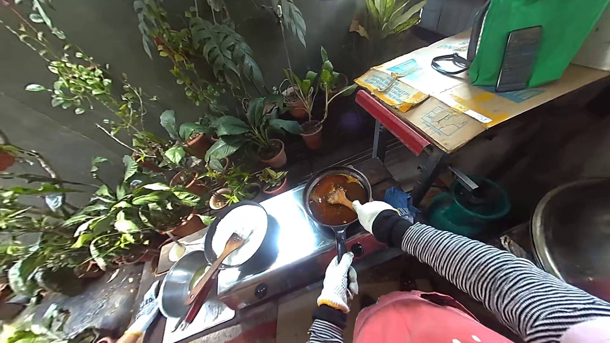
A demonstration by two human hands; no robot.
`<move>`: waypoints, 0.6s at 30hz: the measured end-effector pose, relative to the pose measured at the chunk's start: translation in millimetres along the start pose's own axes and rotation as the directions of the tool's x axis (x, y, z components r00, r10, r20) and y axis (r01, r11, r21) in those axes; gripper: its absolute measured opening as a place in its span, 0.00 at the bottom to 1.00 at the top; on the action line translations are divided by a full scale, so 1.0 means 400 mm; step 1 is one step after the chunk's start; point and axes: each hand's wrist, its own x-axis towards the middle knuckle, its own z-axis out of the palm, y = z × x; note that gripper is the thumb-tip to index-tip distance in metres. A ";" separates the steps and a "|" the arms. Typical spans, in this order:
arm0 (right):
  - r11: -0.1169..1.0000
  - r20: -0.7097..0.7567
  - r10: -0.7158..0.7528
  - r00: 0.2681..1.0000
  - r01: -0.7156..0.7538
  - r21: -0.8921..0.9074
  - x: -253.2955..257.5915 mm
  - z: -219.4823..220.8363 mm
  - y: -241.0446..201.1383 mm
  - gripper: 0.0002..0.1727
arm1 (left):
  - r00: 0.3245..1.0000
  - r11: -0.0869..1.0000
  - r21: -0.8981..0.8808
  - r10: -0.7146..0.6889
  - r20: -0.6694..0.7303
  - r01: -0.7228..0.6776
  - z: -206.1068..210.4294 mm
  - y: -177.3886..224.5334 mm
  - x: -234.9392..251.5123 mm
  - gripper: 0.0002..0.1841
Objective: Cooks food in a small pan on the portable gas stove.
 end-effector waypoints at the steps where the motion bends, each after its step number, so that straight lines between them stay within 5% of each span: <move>1: 1.000 0.009 -0.017 1.000 0.017 -0.005 -0.015 0.004 0.002 0.29 | 1.000 1.000 0.000 -0.001 0.002 0.001 0.002 0.001 0.001 0.16; 7: 0.995 0.026 -0.045 0.999 0.047 -0.088 -0.129 -0.061 0.079 0.26 | 0.999 1.000 -0.003 -0.028 -0.016 0.028 0.006 0.006 0.001 0.16; 11: 0.997 -0.082 0.053 0.995 -0.058 -0.055 -0.068 -0.043 0.124 0.25 | 1.000 1.000 0.007 -0.025 -0.016 0.025 0.005 0.006 0.000 0.17; 18: 0.999 0.017 -0.028 0.999 0.028 0.017 0.003 0.018 0.065 0.30 | 1.000 1.000 0.002 -0.015 -0.001 0.015 0.003 0.003 0.002 0.18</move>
